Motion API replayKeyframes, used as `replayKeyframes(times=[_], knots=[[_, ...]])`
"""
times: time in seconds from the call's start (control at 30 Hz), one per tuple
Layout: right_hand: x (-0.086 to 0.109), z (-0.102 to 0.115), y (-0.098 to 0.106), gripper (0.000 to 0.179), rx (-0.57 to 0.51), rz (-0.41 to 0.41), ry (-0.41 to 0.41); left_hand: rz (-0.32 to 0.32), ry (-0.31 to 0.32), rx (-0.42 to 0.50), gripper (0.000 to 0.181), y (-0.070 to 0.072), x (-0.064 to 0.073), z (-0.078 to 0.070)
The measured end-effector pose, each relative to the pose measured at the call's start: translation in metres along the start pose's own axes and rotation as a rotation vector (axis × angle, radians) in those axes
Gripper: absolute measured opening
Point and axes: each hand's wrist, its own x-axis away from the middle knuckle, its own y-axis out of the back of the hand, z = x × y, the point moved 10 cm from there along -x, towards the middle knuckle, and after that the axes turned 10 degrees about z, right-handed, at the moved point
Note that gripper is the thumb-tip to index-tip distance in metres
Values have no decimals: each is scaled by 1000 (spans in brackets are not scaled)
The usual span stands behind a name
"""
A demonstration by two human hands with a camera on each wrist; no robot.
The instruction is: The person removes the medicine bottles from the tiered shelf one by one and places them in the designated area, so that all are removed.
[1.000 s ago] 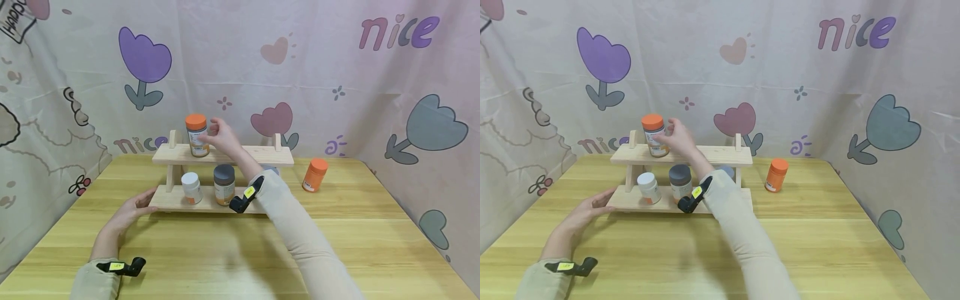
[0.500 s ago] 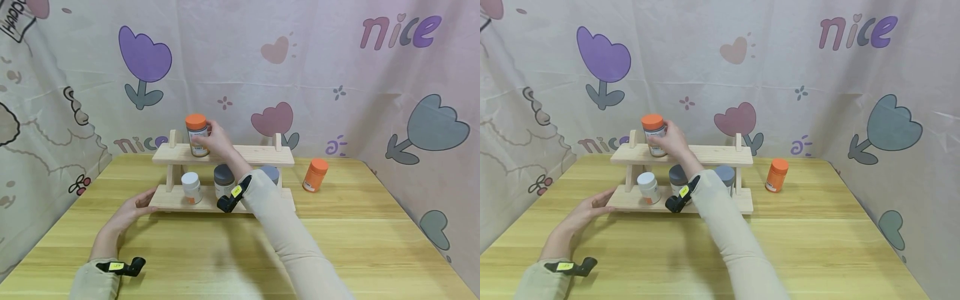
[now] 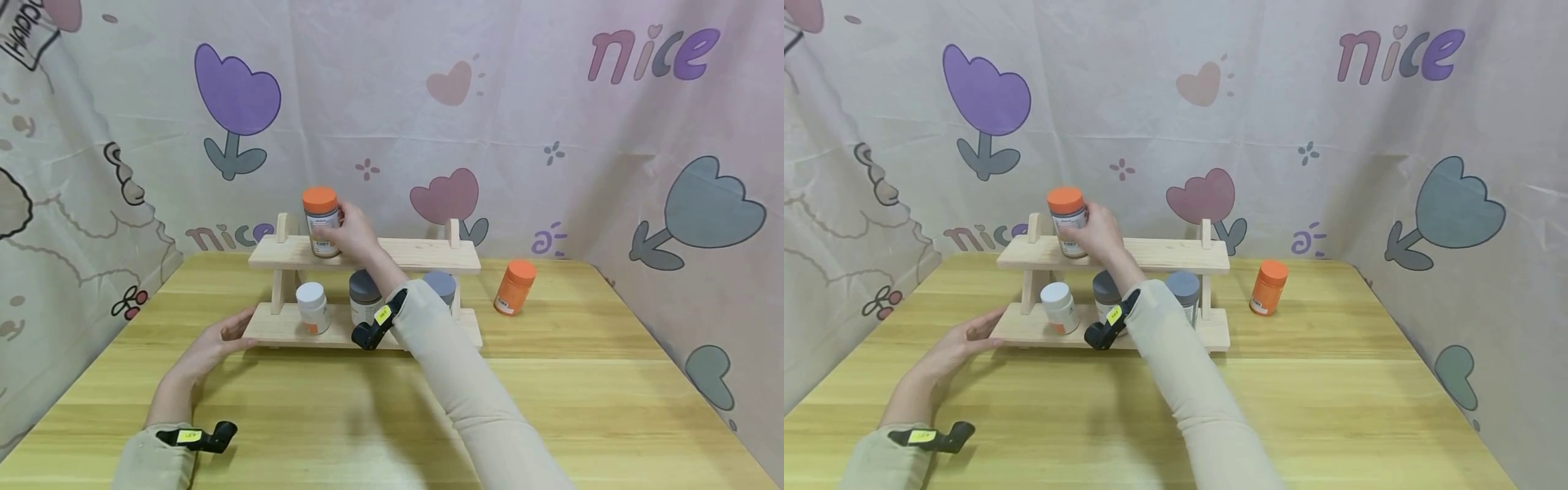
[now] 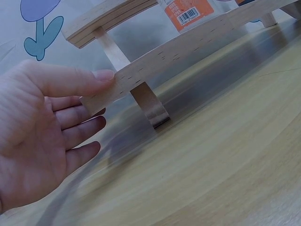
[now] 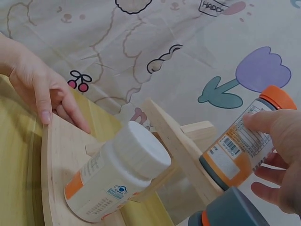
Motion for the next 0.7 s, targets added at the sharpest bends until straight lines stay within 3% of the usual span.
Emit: replayKeyframes(times=[0.17,0.7], knots=[[1,-4,-1,58,-12,18,-46,-3,9,-5,74,0,0,1],[7,-6,12,54,46,17,-46,5,4,0,75,0,-1,-1]])
